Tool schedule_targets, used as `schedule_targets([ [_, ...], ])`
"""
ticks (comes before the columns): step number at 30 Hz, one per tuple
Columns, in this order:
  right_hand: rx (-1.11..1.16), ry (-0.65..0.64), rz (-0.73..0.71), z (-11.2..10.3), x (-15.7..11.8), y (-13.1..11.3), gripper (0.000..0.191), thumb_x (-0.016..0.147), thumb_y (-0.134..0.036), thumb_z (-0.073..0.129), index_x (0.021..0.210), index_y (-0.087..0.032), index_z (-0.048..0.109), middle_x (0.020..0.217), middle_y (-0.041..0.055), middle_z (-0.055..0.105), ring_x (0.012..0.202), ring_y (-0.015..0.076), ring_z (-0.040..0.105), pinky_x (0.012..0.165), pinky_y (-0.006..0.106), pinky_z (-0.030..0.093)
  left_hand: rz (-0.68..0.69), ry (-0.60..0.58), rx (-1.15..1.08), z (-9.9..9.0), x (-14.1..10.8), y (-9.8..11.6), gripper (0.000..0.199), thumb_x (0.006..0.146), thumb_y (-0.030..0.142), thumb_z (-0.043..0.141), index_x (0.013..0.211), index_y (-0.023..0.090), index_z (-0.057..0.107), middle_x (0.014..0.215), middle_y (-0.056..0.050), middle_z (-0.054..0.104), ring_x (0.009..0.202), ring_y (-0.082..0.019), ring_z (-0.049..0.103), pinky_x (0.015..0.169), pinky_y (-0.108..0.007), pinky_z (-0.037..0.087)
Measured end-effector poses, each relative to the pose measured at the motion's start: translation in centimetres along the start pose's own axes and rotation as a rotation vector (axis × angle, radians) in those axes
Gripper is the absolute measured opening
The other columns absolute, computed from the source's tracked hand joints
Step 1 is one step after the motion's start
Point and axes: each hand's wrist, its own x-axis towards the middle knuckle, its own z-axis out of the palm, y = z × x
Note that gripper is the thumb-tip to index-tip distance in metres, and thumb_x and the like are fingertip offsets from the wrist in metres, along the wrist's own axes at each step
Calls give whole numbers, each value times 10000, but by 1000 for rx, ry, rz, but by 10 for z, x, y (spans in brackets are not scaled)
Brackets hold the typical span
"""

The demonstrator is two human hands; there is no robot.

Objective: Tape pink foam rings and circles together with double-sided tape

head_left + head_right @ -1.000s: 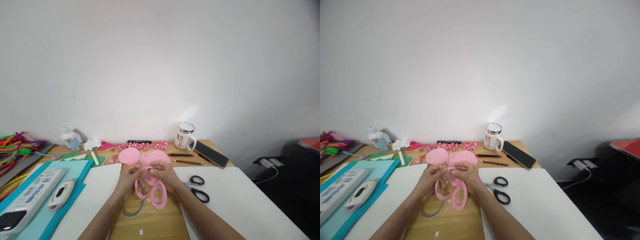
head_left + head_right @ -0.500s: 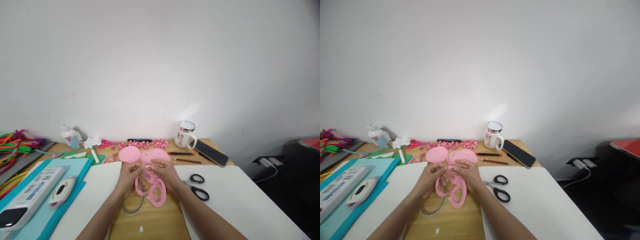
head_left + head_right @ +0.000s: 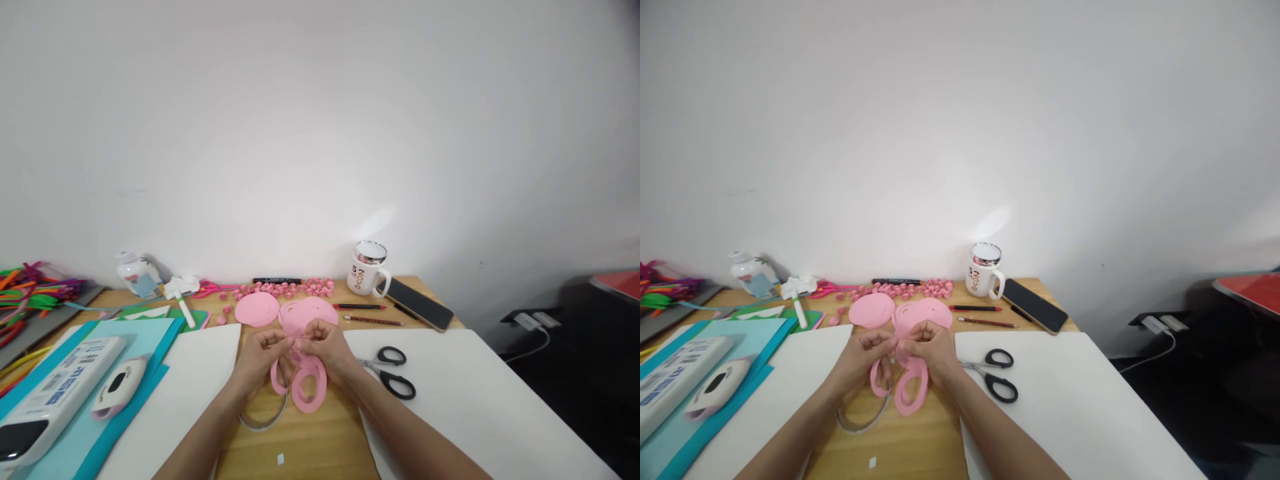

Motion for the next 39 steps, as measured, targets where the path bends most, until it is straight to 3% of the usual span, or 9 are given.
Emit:
schedule_targets([
  [4,-46,-31,-34,1,-1,0,354,399,-218,813,529,-154,490,474,-68,535,417,46,434,412,166,340,-8,-26,19,1,-1,0,264,650,367,676,705,114,629,370,-21,602,251,-119,501,270,-171,353],
  [8,-57,-67,-46,2,-3,-3,348,415,-246,809,510,-158,485,472,-57,550,419,55,438,427,181,349,-1,-25,19,1,-1,-1,263,654,370,672,703,116,627,371,-21,602,259,-119,505,277,-169,353],
  [16,-41,-116,12,-2,-3,-8,240,476,-229,792,650,-149,647,620,-9,656,526,92,555,537,210,437,5,60,-50,-1,1,3,299,574,352,727,705,108,616,352,-2,579,259,-103,489,261,-151,327],
  [23,72,-115,53,-9,3,-2,321,513,-218,789,789,-122,657,704,55,699,601,120,632,657,252,489,11,75,-57,-5,2,1,264,601,336,712,684,116,591,357,-3,585,250,-94,474,268,-154,344],
  [29,70,-123,49,-8,2,-2,321,523,-239,785,790,-115,657,725,79,705,650,150,656,710,286,494,16,90,-61,-6,4,0,270,605,333,709,713,117,589,376,-2,595,269,-108,497,275,-165,367],
  [34,-4,-80,25,-4,-2,-6,365,453,-181,807,783,-127,662,802,71,703,698,159,649,677,262,495,23,78,-46,-5,3,0,264,612,322,708,719,110,592,364,-1,587,272,-102,494,278,-156,361],
  [39,-36,-56,22,-5,-1,-3,385,444,-214,809,785,-126,654,708,58,701,616,155,643,629,270,500,17,63,-27,-4,3,-1,287,615,321,706,765,99,603,359,0,584,256,-102,479,265,-159,354],
])
